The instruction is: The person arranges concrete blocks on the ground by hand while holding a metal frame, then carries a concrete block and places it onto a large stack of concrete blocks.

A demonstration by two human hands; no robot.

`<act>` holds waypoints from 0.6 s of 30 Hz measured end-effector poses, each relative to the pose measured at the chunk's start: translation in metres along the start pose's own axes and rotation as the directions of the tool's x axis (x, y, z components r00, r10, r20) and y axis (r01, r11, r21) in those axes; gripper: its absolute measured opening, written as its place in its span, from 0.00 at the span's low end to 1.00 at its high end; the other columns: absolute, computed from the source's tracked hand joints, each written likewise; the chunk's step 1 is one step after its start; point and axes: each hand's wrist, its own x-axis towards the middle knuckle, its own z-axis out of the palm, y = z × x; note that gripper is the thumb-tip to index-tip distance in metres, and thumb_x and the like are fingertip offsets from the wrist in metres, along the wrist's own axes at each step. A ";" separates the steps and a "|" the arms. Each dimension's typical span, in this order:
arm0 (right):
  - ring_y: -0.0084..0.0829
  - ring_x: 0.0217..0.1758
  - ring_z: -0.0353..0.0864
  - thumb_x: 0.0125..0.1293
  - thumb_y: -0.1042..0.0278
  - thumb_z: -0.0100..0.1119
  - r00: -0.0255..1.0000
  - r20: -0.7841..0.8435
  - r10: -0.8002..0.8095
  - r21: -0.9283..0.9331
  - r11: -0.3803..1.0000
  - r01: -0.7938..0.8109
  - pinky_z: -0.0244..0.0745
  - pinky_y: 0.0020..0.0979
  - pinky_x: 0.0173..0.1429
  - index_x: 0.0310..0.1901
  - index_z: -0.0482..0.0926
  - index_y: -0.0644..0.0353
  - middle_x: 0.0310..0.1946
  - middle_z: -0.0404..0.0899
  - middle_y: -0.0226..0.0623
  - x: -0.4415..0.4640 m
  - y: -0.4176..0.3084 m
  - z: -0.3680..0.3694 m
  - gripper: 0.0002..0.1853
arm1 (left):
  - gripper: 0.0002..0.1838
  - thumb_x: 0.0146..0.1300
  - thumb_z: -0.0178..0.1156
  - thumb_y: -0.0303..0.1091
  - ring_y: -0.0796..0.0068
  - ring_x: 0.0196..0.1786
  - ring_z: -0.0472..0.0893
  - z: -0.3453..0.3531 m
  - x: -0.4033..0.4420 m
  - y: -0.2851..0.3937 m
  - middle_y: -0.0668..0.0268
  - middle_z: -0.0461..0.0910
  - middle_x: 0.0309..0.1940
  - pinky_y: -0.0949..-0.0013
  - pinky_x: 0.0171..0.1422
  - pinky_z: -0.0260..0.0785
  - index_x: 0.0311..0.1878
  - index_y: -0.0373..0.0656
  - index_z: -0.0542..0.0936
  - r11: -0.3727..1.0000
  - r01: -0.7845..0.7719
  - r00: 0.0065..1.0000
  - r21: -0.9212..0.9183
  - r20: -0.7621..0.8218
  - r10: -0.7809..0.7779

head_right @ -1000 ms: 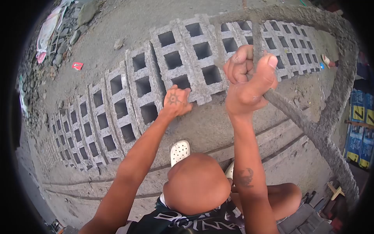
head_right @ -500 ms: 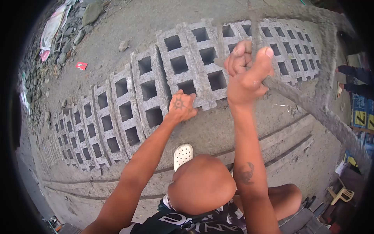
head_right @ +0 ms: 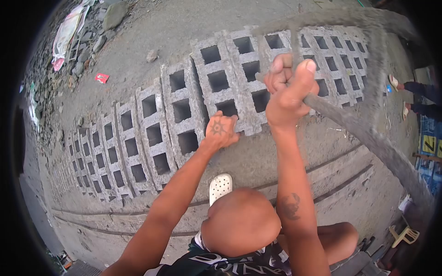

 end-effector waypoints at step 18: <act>0.17 0.20 0.60 0.77 0.48 0.40 0.944 -0.077 0.322 -0.368 0.870 -0.327 0.57 0.25 0.27 0.25 0.72 0.62 0.15 0.60 0.22 -0.025 0.101 -0.025 0.28 | 0.22 0.45 0.70 0.45 0.58 0.31 0.82 -0.014 0.006 0.002 0.56 0.82 0.21 0.63 0.55 0.68 0.39 0.40 0.80 0.998 -0.061 0.990 -0.030 -0.132 0.057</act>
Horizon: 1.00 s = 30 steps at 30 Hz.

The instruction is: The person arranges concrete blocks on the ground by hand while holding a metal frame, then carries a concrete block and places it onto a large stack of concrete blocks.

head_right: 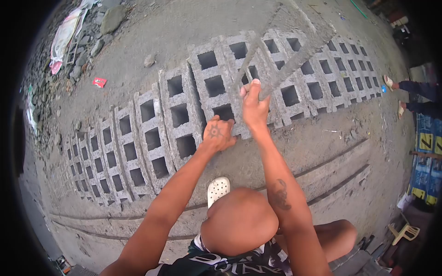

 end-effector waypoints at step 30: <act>0.16 0.18 0.56 0.78 0.45 0.39 1.000 0.004 0.009 0.059 0.998 -0.009 0.53 0.24 0.24 0.26 0.72 0.59 0.14 0.58 0.20 -0.037 0.007 -0.027 0.28 | 0.22 0.45 0.69 0.44 0.58 0.35 0.83 -0.015 0.005 0.004 0.56 0.84 0.25 0.61 0.55 0.70 0.42 0.40 0.82 0.998 0.069 0.984 0.009 0.165 -0.070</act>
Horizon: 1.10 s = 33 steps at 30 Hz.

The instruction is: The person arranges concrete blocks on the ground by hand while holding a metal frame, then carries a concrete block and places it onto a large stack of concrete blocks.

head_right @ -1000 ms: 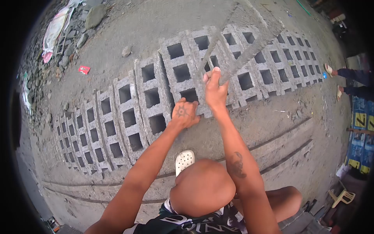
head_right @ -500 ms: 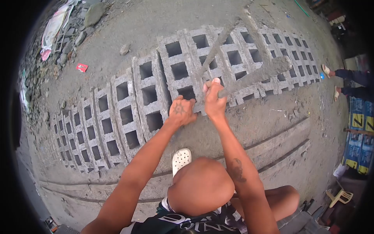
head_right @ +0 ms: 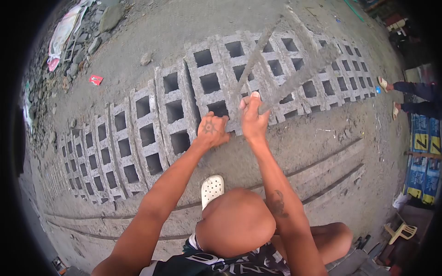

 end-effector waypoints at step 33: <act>0.16 0.16 0.50 0.77 0.48 0.40 0.994 0.043 -0.102 0.187 0.978 0.092 0.50 0.25 0.25 0.25 0.70 0.65 0.14 0.56 0.21 -0.060 -0.099 -0.042 0.29 | 0.20 0.47 0.65 0.45 0.56 0.39 0.84 0.001 -0.003 0.005 0.52 0.84 0.28 0.60 0.59 0.69 0.40 0.40 0.82 1.000 0.027 0.998 0.004 0.058 -0.027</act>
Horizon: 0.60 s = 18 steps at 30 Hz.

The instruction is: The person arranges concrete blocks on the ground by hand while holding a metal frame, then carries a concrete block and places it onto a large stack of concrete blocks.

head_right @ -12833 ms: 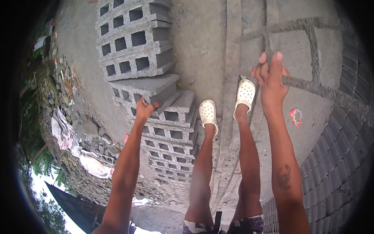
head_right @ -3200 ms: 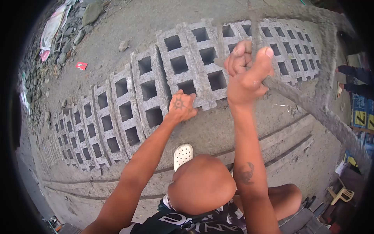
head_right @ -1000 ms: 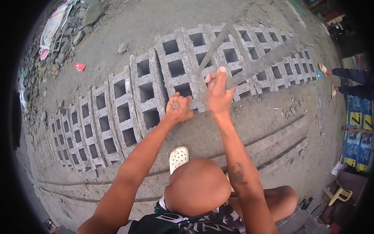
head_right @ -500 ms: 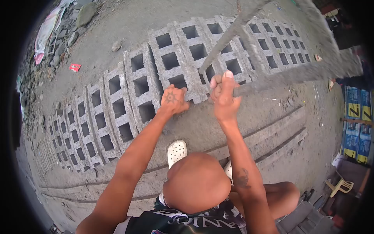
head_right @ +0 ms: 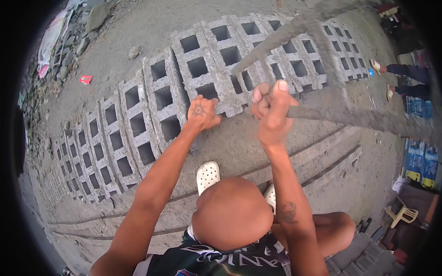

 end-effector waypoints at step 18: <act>0.17 0.17 0.49 0.74 0.38 0.37 0.989 -0.068 -0.132 -0.073 0.989 0.127 0.53 0.24 0.25 0.23 0.68 0.63 0.12 0.51 0.20 0.019 -0.023 0.014 0.33 | 0.19 0.45 0.68 0.44 0.54 0.36 0.83 0.003 -0.002 -0.002 0.54 0.83 0.25 0.60 0.58 0.69 0.36 0.40 0.82 0.999 -0.023 0.998 -0.026 -0.053 0.022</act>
